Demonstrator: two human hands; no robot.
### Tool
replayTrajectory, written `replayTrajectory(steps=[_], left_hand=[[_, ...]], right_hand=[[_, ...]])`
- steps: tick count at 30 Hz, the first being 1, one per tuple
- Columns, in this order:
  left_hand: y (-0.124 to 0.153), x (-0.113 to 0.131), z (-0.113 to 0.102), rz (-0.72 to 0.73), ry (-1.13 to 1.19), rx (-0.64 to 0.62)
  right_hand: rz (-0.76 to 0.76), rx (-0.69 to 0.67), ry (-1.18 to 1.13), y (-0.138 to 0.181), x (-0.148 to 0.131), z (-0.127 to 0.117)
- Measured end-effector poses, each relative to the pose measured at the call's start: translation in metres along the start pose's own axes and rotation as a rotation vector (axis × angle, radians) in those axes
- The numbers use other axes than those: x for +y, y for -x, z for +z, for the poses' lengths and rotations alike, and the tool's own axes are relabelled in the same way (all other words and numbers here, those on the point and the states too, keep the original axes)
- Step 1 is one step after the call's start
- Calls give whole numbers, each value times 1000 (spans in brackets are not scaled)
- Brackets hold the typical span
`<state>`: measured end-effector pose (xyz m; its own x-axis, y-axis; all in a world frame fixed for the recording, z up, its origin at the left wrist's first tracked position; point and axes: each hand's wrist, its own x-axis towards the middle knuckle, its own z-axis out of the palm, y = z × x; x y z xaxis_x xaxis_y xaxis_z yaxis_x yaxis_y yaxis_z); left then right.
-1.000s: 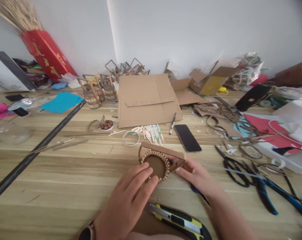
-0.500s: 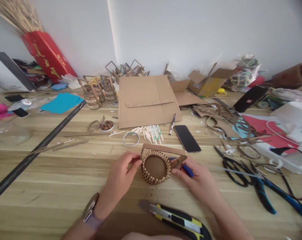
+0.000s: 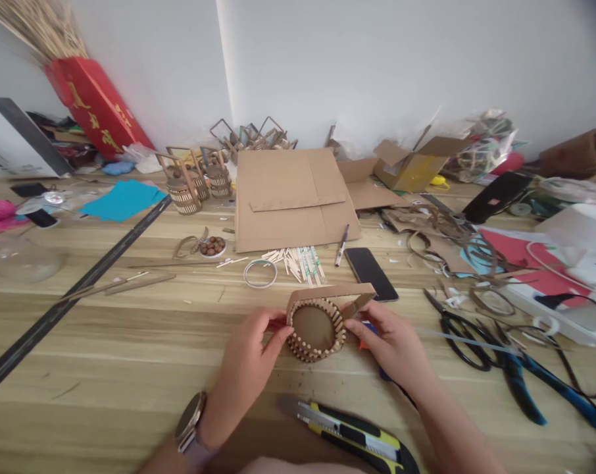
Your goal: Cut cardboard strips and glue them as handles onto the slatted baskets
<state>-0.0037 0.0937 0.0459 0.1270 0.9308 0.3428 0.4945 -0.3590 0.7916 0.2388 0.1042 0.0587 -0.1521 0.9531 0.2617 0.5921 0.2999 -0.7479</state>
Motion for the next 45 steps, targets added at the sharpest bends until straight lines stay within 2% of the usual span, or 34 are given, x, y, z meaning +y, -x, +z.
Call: replayTrajectory(steps=[8, 13, 21, 28, 31, 39, 45], left_hand=[[6, 0, 8, 145, -151, 101], [6, 2, 9, 178, -197, 136], [6, 7, 4, 120, -153, 116], [8, 2, -2, -30, -34, 63], [8, 2, -6, -40, -41, 84], [-4, 18, -17, 143, -136, 168], [-16, 34, -21, 234, -149, 146]], right_hand=[[7, 17, -24, 2, 4, 4], [-4, 31, -10, 2, 3, 4], [17, 19, -17, 3, -5, 4], [25, -36, -15, 4, -5, 1], [36, -27, -15, 6, -4, -2], [-56, 74, 86, 5, -21, -5], [-79, 80, 128, 2, -26, -4]])
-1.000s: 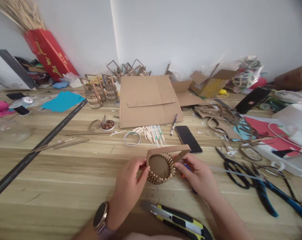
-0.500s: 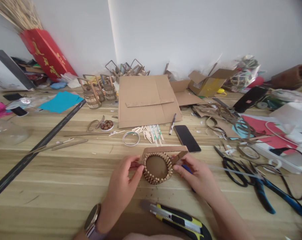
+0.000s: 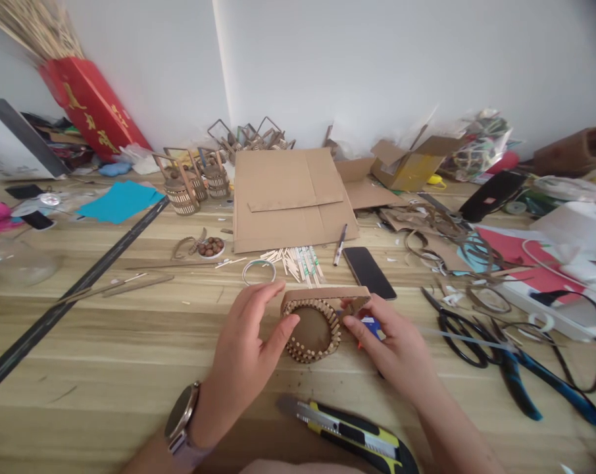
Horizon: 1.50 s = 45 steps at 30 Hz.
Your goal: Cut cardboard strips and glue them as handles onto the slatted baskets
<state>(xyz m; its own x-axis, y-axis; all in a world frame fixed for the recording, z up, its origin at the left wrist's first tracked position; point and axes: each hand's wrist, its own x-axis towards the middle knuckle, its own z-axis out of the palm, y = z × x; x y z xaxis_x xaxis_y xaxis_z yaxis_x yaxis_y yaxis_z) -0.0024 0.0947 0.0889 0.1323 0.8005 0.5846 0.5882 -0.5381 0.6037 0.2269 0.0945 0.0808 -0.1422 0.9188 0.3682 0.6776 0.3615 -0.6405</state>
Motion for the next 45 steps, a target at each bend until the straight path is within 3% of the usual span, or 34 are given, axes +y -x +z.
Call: replayTrajectory(steps=[8, 14, 18, 21, 25, 31, 36, 45], left_hand=[[-26, 18, -9, 246, -58, -20], [-43, 29, -1, 402, -245, -115], [-49, 32, 8, 460, -380, -188], [-52, 33, 9, 468, -397, -203], [-57, 31, -1, 439, -391, -171], [-66, 14, -40, 321, -480, -104], [-71, -22, -81, 207, -548, -10], [-81, -88, -132, -129, -708, -23]], right_hand=[[-62, -21, 2, 11, 9, -13], [40, -59, 64, 23, 13, -12], [68, -25, 136, 26, 12, -10], [52, 81, 212, 27, 12, -10], [33, 184, 204, 30, 14, -13], [61, 36, 77, 37, 27, -11], [48, -17, 56, 35, 40, -6], [63, 54, 49, 32, 40, 6]])
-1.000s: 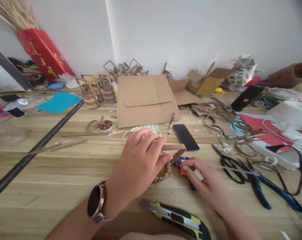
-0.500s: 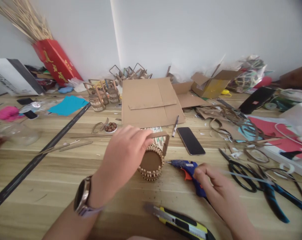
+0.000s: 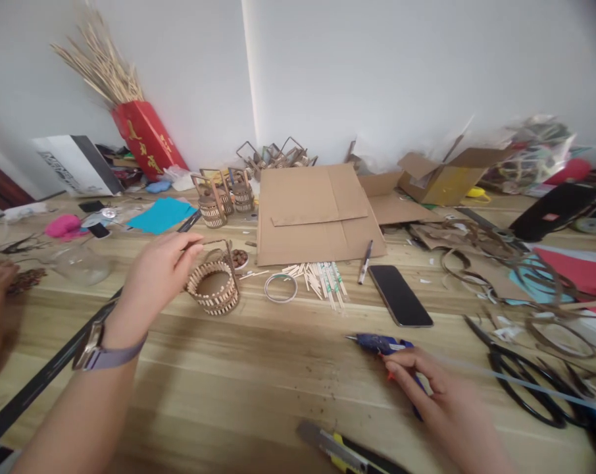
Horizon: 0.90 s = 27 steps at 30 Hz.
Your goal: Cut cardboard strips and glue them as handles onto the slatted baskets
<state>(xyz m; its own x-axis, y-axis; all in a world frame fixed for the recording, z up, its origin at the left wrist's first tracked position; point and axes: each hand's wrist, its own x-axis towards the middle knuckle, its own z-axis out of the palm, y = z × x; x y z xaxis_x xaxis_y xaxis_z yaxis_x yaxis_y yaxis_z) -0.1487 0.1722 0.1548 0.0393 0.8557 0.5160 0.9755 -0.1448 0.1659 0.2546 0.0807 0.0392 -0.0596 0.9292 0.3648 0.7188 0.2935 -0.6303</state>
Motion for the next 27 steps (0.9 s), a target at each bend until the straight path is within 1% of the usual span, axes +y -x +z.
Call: replayTrajectory(steps=[2, 4, 7, 10, 15, 17, 19, 22, 24, 27], left_hand=[[-3, -13, 4, -51, -17, -31], [-6, -25, 8, -72, -16, -57], [-10, -36, 15, -86, -12, -52], [-14, -43, 19, -87, -10, -29], [-24, -52, 23, -42, -5, -18], [-28, -55, 23, -31, -9, -12], [-31, -57, 23, -27, -14, -1], [-33, -57, 18, -27, -17, 23], [-33, -55, 12, -34, -20, 40], [-29, -54, 1, -61, -34, 55]], right_hand=[[19, -17, 6, 1, 1, 1], [35, -20, 8, 2, 2, 1], [61, -14, 2, 3, 4, 1], [83, -42, 6, 4, 6, 3], [93, -45, 39, 6, 8, 6], [87, -70, 51, 7, 8, 5], [82, -87, 63, 7, 9, 5], [78, -64, 56, 7, 9, 5], [75, -61, 49, 7, 10, 5], [84, -97, 50, 9, 11, 6]])
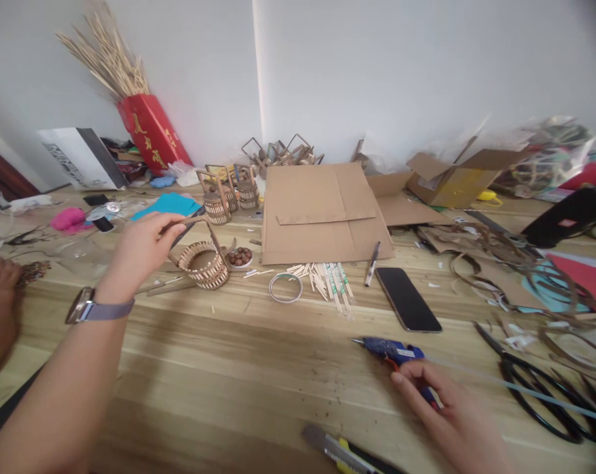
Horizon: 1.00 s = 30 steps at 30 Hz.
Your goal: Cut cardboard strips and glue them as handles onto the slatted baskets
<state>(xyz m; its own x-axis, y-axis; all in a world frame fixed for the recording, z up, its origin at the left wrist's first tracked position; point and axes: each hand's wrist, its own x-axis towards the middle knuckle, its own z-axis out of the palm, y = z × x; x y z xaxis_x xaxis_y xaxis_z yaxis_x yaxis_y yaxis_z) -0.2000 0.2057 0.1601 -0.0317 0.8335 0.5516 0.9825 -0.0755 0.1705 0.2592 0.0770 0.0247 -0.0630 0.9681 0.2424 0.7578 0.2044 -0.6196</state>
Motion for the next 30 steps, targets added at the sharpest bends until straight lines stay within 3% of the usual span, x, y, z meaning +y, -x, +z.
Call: replayTrajectory(steps=[6, 13, 18, 30], left_hand=[[11, -11, -15, -65, -25, -32], [28, -15, -18, -73, 23, -139], [31, -10, -11, -123, 86, -103], [18, -9, 13, -104, 117, -54]], right_hand=[[95, 14, -46, 2, -7, 3], [29, -53, -65, -3, -9, 4], [42, -17, -71, -3, -12, 2], [0, -130, 3, 2, 1, -8]])
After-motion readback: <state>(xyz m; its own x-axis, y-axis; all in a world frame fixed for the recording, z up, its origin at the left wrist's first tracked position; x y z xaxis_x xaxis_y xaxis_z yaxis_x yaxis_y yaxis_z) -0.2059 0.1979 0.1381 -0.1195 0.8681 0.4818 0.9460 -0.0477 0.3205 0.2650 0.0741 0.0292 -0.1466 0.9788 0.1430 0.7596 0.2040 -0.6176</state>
